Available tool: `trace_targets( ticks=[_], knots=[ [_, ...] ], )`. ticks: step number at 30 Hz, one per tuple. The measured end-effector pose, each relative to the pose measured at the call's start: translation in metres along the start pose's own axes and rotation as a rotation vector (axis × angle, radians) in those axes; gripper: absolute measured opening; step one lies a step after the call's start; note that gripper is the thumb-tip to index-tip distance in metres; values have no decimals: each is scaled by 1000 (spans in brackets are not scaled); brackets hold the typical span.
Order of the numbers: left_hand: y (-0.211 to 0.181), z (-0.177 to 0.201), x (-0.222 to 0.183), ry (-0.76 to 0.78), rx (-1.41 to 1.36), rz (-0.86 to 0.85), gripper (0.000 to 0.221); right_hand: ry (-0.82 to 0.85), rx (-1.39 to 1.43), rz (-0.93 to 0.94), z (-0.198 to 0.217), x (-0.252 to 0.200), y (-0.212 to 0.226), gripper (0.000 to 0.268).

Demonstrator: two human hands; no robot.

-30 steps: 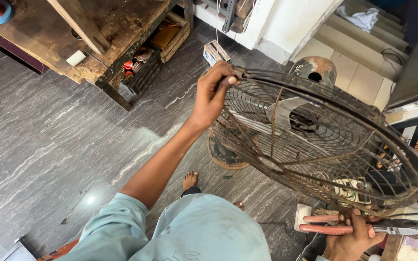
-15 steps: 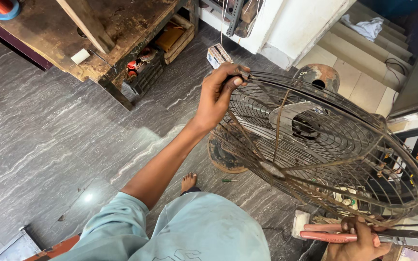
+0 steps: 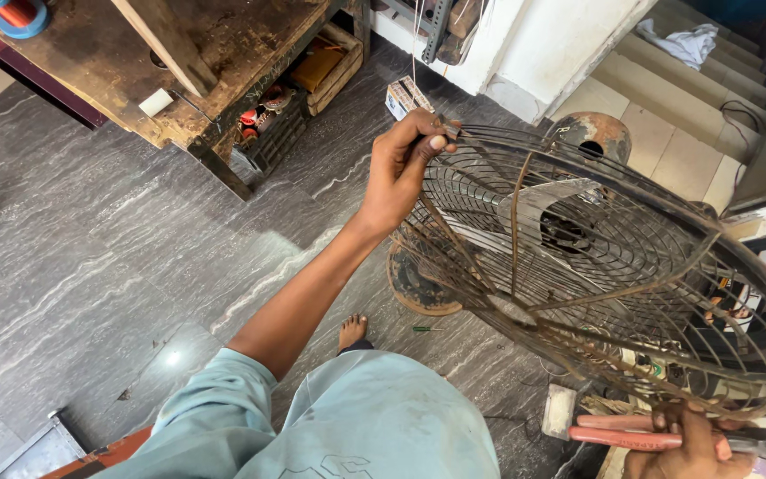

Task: The person uses pliers to bend and straighten the wires of a standing fan's front cage. They repeatedly adjust the metal frame, then reattach the cage to the fan and secure it with a zip tie.

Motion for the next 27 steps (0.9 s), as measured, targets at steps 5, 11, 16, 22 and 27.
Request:
trace_targets(
  ticks=[5, 11, 16, 22, 27],
  knots=[
    [-6, -2, -1, 34, 35, -54, 6, -24, 21, 23, -7, 7, -1, 45],
    [1, 2, 2, -5, 6, 20, 4, -29, 63, 26, -11, 23, 2, 47],
    [-6, -2, -2, 5, 78, -81, 6, -60, 81, 45, -7, 32, 16, 49],
    [-1, 1, 1, -7, 30, -7, 6, -35, 132, 55, -20, 18, 20, 51],
    [2, 3, 0, -2, 18, 1, 7, -36, 175, 54, -23, 10, 25, 53]
  ],
)
Point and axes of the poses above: each hand's wrist, its own x-axis towards the middle knuckle, its own z-axis out of the back of the hand, y = z × x, the point moved 10 cm from there along x, towards the middle knuckle, and after that the axes turned 14 degrees about z, right-handed, at the moved point
